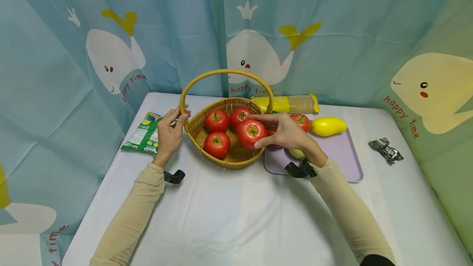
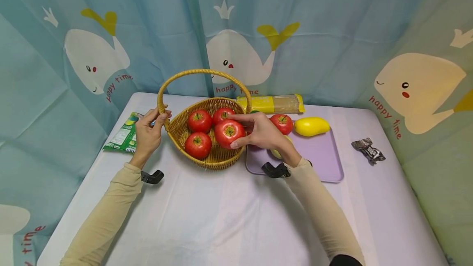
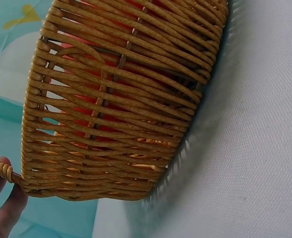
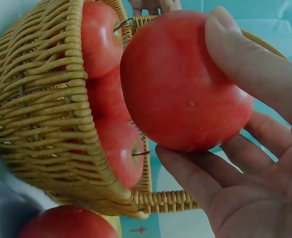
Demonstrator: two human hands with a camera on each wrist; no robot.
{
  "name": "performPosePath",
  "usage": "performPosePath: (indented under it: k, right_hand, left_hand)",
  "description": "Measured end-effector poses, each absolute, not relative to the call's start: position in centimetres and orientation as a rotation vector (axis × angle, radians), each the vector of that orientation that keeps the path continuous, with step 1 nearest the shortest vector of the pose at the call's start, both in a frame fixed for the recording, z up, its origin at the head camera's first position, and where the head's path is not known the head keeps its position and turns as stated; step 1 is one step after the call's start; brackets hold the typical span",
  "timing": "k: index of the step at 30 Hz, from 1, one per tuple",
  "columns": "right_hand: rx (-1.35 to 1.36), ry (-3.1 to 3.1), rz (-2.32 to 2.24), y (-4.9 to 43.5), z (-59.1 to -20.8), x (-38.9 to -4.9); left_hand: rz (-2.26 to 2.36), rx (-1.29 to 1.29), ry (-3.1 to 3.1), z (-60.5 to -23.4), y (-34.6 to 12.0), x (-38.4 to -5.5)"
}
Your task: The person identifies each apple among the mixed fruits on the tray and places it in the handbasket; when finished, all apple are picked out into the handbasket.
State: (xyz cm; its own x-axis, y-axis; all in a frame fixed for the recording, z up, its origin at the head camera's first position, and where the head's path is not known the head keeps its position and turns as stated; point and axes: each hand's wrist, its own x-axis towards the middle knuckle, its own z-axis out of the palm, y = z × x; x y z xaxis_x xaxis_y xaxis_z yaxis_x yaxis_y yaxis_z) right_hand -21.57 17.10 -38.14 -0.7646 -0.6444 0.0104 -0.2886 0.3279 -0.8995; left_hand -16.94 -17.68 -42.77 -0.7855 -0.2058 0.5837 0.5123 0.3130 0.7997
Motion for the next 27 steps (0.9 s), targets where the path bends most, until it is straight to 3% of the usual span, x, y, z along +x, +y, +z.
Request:
performPosePath:
  k: [27]
  right_hand:
    - [-0.966, 2.355, -0.943, 13.4, -38.5, -23.1]
  left_hand:
    - [-1.537, -0.293, -1.948, -43.1, -17.8, -17.1]
